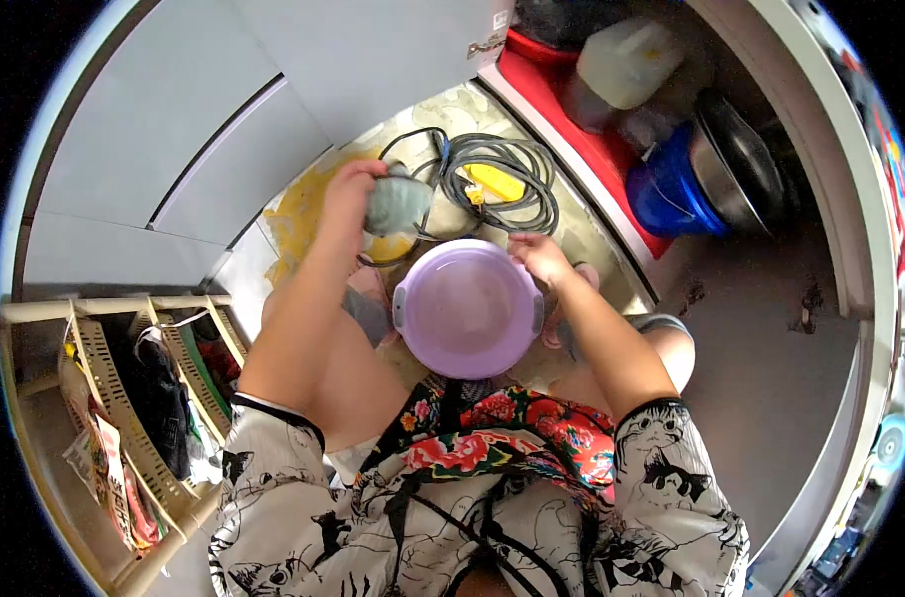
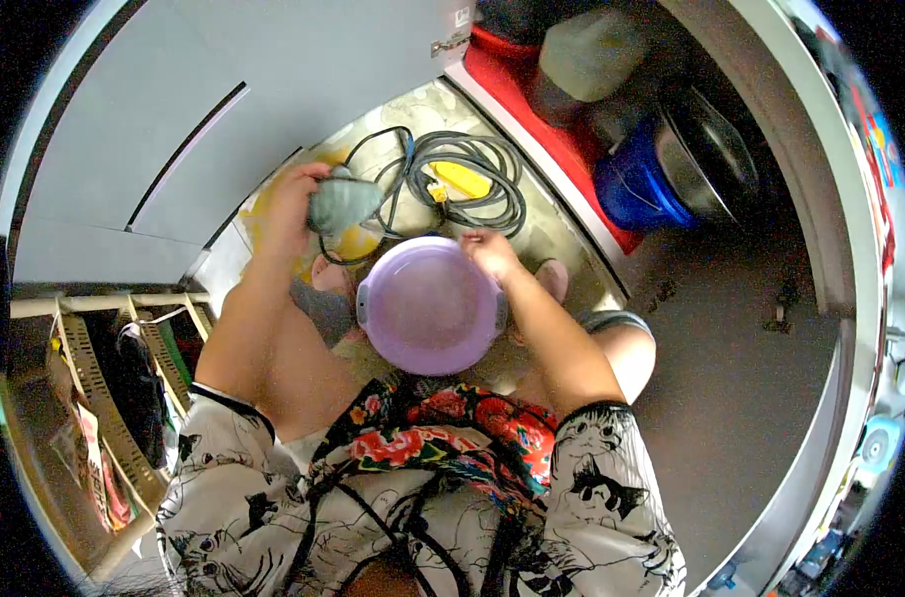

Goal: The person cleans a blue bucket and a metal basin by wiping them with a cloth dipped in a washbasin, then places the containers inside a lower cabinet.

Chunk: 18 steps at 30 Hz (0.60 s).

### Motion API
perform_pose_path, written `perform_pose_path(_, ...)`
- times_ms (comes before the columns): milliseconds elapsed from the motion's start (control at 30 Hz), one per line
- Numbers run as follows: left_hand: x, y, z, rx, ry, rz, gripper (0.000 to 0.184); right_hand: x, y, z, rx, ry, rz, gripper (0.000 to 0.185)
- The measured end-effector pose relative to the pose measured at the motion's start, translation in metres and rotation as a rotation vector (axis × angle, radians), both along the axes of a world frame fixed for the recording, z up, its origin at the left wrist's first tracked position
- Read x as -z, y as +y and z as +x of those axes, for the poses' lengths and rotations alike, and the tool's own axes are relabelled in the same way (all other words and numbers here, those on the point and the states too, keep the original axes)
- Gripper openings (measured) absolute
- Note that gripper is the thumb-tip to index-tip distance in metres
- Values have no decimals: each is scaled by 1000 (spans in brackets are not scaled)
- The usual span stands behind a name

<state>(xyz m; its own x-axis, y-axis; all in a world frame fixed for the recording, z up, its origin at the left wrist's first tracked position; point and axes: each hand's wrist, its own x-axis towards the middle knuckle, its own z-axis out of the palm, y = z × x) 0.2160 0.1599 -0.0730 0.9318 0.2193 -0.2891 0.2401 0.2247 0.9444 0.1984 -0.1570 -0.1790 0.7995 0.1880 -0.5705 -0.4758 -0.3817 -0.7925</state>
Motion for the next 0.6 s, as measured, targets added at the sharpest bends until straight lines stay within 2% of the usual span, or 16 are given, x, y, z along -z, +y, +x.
perform_pose_path(33, -8, -6, -3, 81, 117, 102, 26, -24, 21, 6, 84, 82, -24, 38)
perform_pose_path(67, -5, -8, -6, 70, 132, 97, 26, -8, 31, 17, 168, 127, 32, 37)
perform_pose_path(133, 1, -11, -6, 388, -164, 412, 20, 5, 57, 38, 167, 115, 22, 37)
perform_pose_path(200, 2, -14, -10, 491, -72, 636, 17, 98, 66, 70, 129, -45, -144, 39)
perform_pose_path(233, -9, -16, -12, 509, -87, 755, 12, 58, 86, 71, 66, -180, -251, 44)
perform_pose_path(267, -11, -18, -14, 520, -127, 782, 10, 89, 92, 82, 162, -223, -372, 48)
perform_pose_path(333, -5, -16, -11, 624, -205, 834, 14, 119, 88, 100, 104, -160, -621, 50)
perform_pose_path(367, -5, -19, -12, 615, -201, 891, 12, 139, 89, 103, 159, -136, -737, 49)
perform_pose_path(400, -8, -22, -12, 604, -197, 948, 10, 150, 83, 109, 120, 69, -694, 54)
perform_pose_path(500, 2, -18, -10, 638, -240, 975, 12, 154, 91, 102, 146, 42, -824, 53)
perform_pose_path(567, -2, -17, -2, 710, -214, 1013, 15, 153, 94, 104, 164, 105, -875, 47)
perform_pose_path(600, -2, -17, 2, 715, -220, 1008, 15, 154, 91, 104, 161, 30, -844, 38)
